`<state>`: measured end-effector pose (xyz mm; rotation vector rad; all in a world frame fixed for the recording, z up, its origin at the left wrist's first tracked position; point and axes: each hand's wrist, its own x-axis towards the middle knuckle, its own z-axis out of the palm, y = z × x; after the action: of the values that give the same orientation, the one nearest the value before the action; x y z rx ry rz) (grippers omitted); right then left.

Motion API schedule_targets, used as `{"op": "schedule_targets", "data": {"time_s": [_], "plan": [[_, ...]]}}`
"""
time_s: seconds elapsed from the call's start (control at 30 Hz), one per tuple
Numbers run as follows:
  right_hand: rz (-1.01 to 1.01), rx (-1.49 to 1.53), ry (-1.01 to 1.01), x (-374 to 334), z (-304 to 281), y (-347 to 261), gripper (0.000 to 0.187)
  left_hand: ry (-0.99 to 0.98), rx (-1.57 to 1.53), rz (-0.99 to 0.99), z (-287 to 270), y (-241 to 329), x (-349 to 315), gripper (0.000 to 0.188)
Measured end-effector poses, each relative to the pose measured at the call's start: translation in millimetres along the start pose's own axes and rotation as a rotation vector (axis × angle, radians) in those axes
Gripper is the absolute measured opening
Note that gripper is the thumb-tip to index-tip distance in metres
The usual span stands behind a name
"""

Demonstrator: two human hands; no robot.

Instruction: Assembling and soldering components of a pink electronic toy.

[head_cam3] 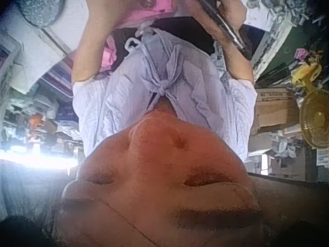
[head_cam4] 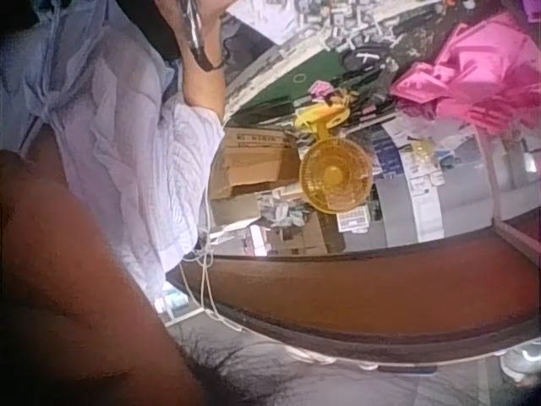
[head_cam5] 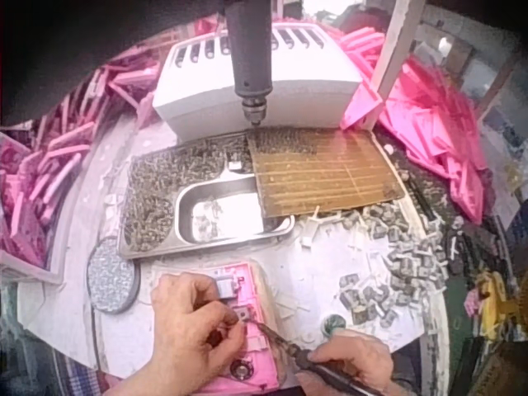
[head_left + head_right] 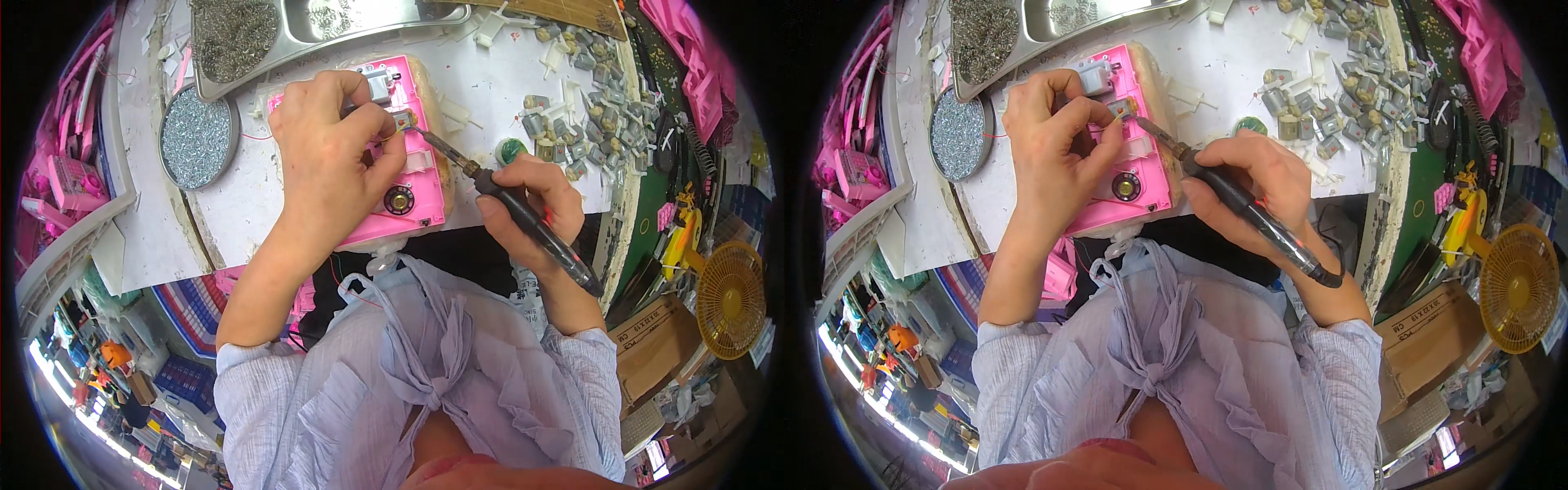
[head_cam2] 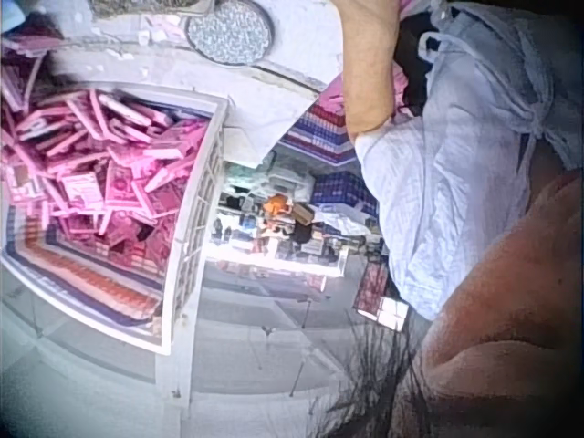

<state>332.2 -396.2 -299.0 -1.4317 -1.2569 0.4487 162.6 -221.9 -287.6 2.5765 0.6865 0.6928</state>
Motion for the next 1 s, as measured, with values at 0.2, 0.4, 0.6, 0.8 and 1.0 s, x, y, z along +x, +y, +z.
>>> {"op": "schedule_targets", "data": {"time_s": [0.2, 0.4, 0.6, 0.8, 1.0], "plan": [[0.049, -0.001, -0.071, -3, 0, -1, 0.032, 0.001, -0.005, 0.005, -1, 0, 1, 0.014], [0.008, -0.094, -0.037, 0, -4, -3, 0.033, 0.010, 0.000, 0.018, -1, 0, 2, 0.015], [0.000, -0.071, -0.003, 1, -6, -5, 0.032, 0.010, 0.023, 0.019, -1, 1, 2, 0.015], [0.011, -0.065, -0.005, 2, -9, -6, 0.033, -0.023, 0.067, 0.017, -5, 4, 3, 0.015], [0.006, -0.061, 0.012, 4, -12, -5, 0.032, -0.002, 0.052, 0.036, -6, 2, 2, 0.014]]}}
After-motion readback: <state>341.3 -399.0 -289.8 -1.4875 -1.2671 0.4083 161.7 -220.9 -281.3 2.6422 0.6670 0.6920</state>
